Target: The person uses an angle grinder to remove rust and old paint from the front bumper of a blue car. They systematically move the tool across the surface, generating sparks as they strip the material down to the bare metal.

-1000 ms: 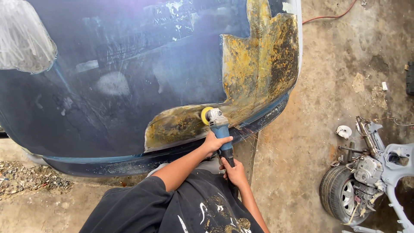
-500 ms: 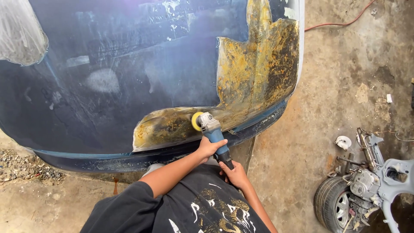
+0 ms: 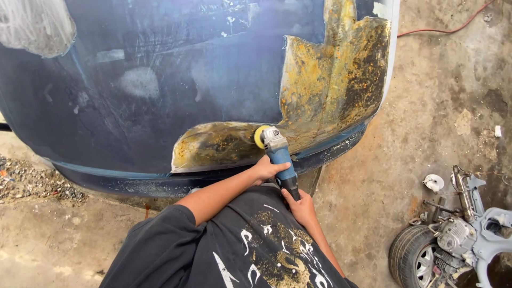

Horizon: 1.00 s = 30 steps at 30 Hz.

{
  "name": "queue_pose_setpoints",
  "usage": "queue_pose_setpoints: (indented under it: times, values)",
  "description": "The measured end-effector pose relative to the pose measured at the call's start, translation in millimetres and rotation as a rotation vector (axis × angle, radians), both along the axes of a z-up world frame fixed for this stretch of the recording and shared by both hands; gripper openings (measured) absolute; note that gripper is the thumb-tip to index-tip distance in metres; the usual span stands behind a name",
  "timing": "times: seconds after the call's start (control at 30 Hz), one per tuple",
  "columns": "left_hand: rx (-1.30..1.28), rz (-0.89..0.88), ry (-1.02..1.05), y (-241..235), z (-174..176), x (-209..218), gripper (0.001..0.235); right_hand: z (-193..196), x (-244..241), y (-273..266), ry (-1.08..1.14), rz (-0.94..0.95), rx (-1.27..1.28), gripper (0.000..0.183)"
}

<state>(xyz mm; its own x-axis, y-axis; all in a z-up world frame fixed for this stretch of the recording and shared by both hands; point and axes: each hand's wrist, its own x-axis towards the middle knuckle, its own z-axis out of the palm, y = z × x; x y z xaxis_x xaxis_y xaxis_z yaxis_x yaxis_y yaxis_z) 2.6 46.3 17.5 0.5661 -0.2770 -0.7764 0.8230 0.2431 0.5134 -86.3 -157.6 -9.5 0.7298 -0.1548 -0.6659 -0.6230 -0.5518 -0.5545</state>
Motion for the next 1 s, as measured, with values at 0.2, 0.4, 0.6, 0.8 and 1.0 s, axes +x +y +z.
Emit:
queue_pose_setpoints:
  times: [0.2,0.4,0.6,0.8,1.0]
  values:
    - [0.042,-0.006,-0.043,7.9,-8.4,4.2,0.097,8.3,9.8,11.7,0.011,0.0,0.054,0.035]
    - [0.012,0.075,-0.062,18.2,-11.8,-2.3,0.092,15.7,13.8,14.7,0.039,0.037,0.031,0.037]
    - [0.036,0.109,-0.081,18.8,-17.9,-2.0,0.088,31.9,22.6,26.0,0.06,0.06,0.032,0.036]
    - [0.008,0.192,-0.05,33.6,-3.8,-5.8,0.087,31.9,29.7,31.2,0.067,0.132,0.003,0.038]
    - [0.014,0.249,-0.049,42.5,4.1,-9.3,0.084,12.0,34.8,24.1,0.054,0.188,-0.021,0.037]
